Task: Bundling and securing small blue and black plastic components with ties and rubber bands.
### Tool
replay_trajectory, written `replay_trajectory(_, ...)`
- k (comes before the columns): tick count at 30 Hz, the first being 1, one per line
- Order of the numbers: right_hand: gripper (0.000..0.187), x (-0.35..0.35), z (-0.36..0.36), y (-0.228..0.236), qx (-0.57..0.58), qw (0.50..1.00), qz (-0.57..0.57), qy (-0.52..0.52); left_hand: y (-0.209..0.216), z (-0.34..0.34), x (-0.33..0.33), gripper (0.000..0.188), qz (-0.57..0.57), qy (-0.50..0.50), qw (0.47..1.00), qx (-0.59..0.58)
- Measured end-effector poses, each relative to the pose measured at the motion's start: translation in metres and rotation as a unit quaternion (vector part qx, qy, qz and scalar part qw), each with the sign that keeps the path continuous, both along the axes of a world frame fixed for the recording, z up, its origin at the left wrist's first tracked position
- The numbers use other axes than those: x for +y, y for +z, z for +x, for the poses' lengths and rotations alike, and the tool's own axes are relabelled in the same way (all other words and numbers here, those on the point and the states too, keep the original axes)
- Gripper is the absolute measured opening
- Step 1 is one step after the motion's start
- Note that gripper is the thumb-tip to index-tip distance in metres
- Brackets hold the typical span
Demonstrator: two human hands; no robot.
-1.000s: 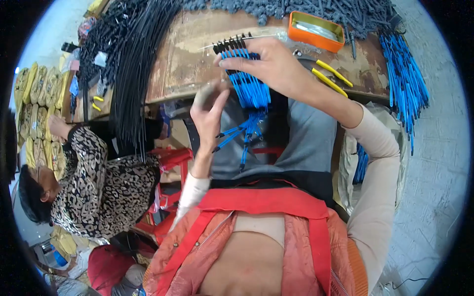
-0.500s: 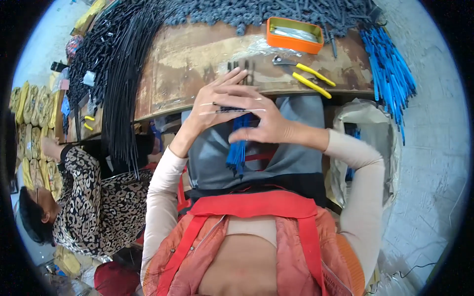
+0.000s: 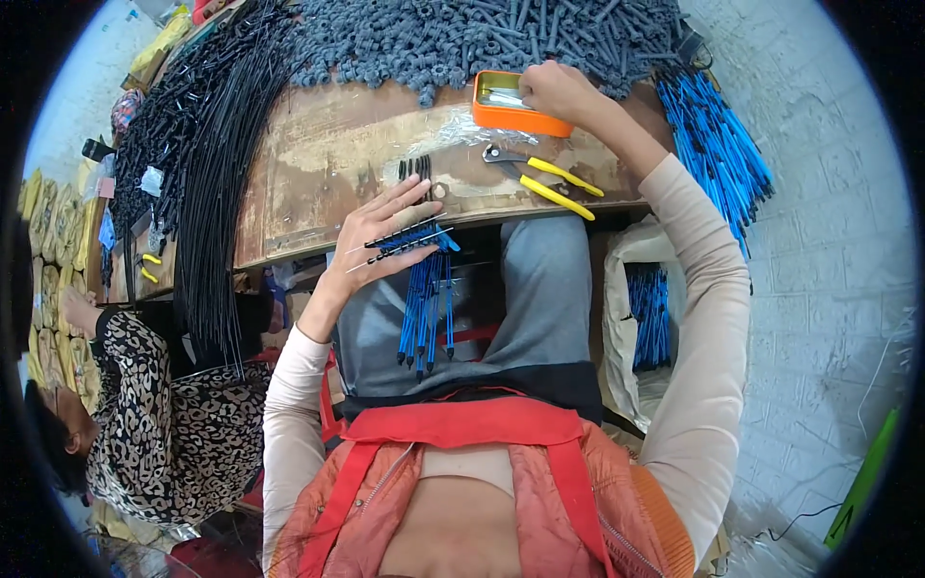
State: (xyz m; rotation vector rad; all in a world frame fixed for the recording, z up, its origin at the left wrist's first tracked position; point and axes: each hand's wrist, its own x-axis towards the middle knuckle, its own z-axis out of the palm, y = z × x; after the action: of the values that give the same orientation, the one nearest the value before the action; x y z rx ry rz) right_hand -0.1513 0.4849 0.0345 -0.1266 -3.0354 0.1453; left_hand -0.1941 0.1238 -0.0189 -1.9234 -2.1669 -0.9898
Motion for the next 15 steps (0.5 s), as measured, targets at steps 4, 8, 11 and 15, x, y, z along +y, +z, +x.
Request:
replay_trajectory(4, 0.018, 0.008, 0.007, 0.005, 0.04, 0.995, -0.088, 0.012, -0.001, 0.001, 0.0, 0.049, 0.011, 0.0, 1.0, 0.005)
replay_trajectory(8, 0.015, -0.03, 0.017, 0.018, 0.119, 0.991, -0.04, 0.048, -0.003, 0.0, -0.003, 0.049, 0.019, 0.006, 1.0, 0.001)
replay_trajectory(11, 0.014, -0.096, 0.031, 0.013, 0.157, 0.977, -0.128, 0.072, -0.01, -0.006, 0.0, 0.048, 0.037, -0.013, 0.999, 0.006)
replay_trajectory(15, 0.024, -0.129, 0.029, -0.031, 0.1, 0.982, -0.022, 0.161, -0.015, -0.007, -0.001, 0.048, 0.016, 0.0, 1.0, 0.026)
